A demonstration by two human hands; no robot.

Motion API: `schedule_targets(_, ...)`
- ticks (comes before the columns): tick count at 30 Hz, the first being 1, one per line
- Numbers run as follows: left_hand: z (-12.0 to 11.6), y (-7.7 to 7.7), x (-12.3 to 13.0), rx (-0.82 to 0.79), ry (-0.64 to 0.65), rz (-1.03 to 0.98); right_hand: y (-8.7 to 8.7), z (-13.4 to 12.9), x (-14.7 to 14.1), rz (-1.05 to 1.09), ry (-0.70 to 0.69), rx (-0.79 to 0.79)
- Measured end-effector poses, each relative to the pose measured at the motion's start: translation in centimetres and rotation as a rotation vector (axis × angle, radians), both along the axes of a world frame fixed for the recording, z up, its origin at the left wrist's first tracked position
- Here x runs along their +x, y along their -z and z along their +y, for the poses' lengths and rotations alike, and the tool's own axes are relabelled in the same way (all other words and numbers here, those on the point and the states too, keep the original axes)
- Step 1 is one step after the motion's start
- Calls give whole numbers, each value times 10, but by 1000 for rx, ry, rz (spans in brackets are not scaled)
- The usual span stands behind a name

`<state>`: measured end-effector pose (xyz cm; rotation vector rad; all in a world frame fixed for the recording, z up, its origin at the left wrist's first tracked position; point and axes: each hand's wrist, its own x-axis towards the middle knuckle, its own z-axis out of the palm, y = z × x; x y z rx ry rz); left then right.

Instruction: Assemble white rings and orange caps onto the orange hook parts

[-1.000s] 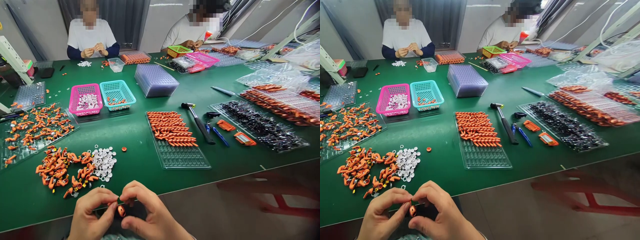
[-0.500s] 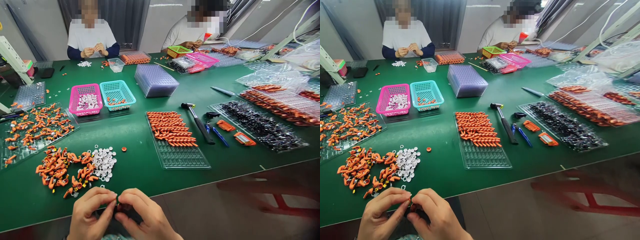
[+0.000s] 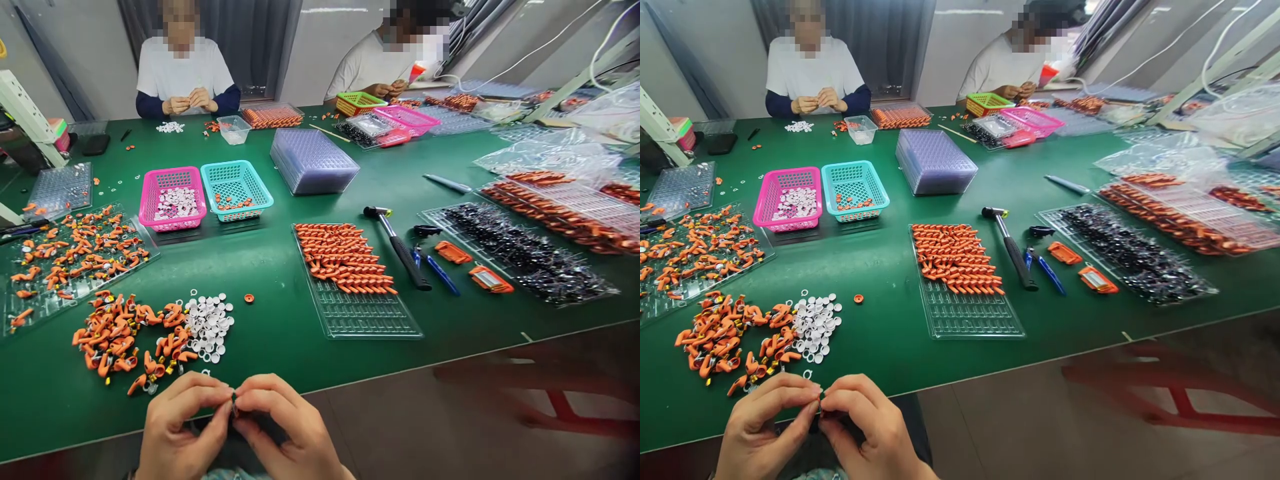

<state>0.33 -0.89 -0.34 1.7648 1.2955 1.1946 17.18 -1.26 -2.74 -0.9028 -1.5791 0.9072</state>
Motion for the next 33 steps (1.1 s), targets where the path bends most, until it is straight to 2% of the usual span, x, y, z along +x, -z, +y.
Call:
schedule_targets(4,-4,1,4,-10,-32,-24,0,0,0,89,-30,-73)
schedule_targets(10,-7,2,6,-26,-61,-8,2,1,-1,187,21,-152)
schedule_targets(16,-8,-1,3,-142,-9,-123,5,1,-2,221,36,-164)
schedule_targets(18,-7,-4,1,-218,2,-164,6,1,-3,232,36,-171)
schedule_targets(20,-5,-2,-2,-365,21,-221,7,0,-3,257,26,-182)
schedule_targets(24,-1,11,-4,-683,6,-507,8,-1,-4,330,-8,-221)
schedule_targets(26,0,18,-4,-793,54,-614,8,-2,-5,362,-8,-241)
schedule_targets(29,0,18,-2,-906,184,-588,8,-1,-4,393,-7,-265)
schedule_targets(33,-5,3,1,-839,236,-415,7,-1,-4,386,-11,-275)
